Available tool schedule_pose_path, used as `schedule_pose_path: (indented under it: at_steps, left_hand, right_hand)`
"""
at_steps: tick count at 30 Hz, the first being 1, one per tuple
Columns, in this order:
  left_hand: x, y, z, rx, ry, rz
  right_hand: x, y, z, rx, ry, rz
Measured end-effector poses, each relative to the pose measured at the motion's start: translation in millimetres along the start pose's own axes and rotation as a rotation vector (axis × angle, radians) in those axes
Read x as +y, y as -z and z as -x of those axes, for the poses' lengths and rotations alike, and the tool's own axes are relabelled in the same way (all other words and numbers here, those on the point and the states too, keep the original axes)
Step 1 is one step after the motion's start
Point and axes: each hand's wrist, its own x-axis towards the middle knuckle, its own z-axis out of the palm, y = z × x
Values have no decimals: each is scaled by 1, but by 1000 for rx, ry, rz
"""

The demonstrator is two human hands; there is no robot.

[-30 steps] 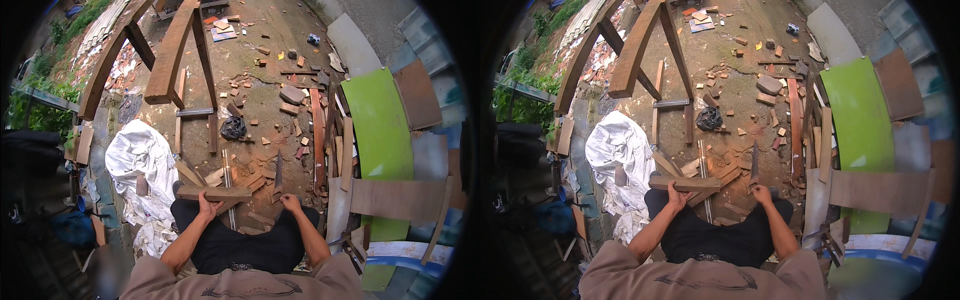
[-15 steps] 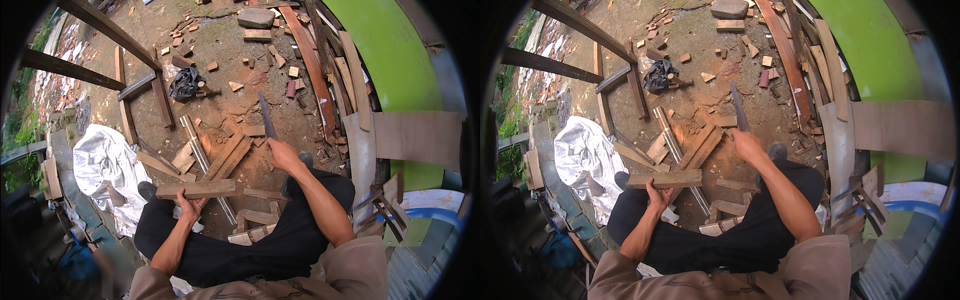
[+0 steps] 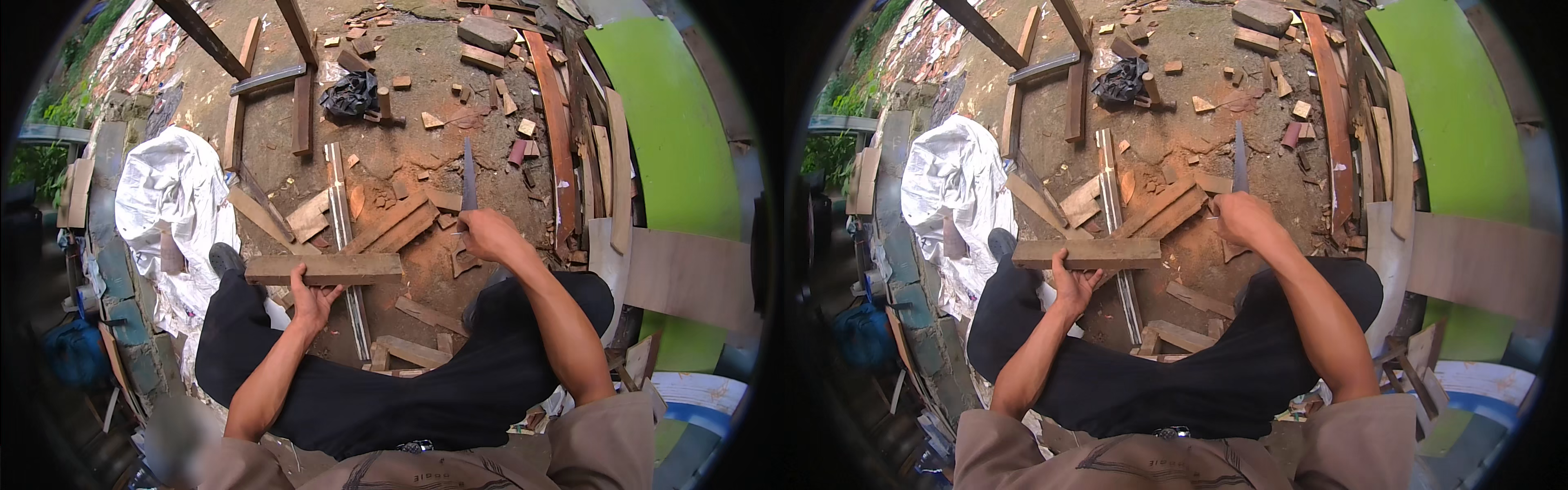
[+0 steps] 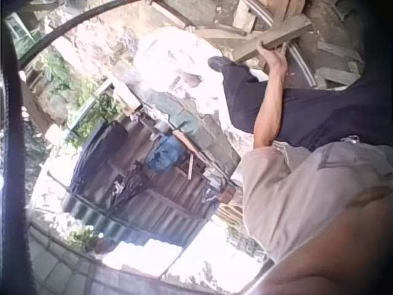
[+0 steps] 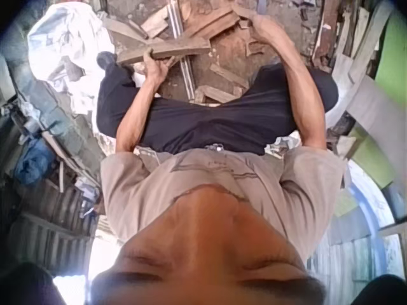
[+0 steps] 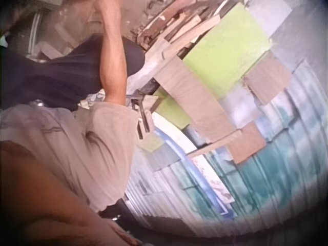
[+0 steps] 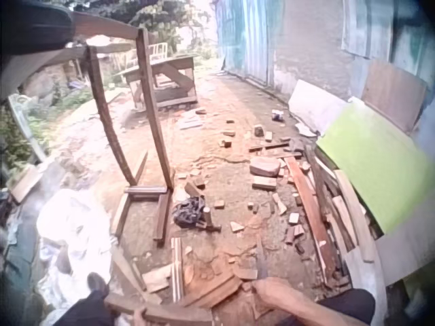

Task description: The person holds a metal sanding block and rubs it along the edges of wooden planks. They then sit on the ground and use a hand saw to cut a small piece of wood.

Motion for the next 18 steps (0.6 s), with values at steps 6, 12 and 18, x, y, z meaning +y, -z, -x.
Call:
schedule_pose_path:
  at_steps: [6, 12, 18]
  left_hand:
    - [-25, 41, -8, 44, -18, 13]
    - [-22, 63, -10, 39, -105, 16]
    - [-23, 72, -20, 94, -124, 106]
  right_hand:
    - [-30, -1, -24, 78, 120, 40]
    - [-36, -46, -59, 48, 79, 4]
    - [65, -113, -82, -84, -115, 182]
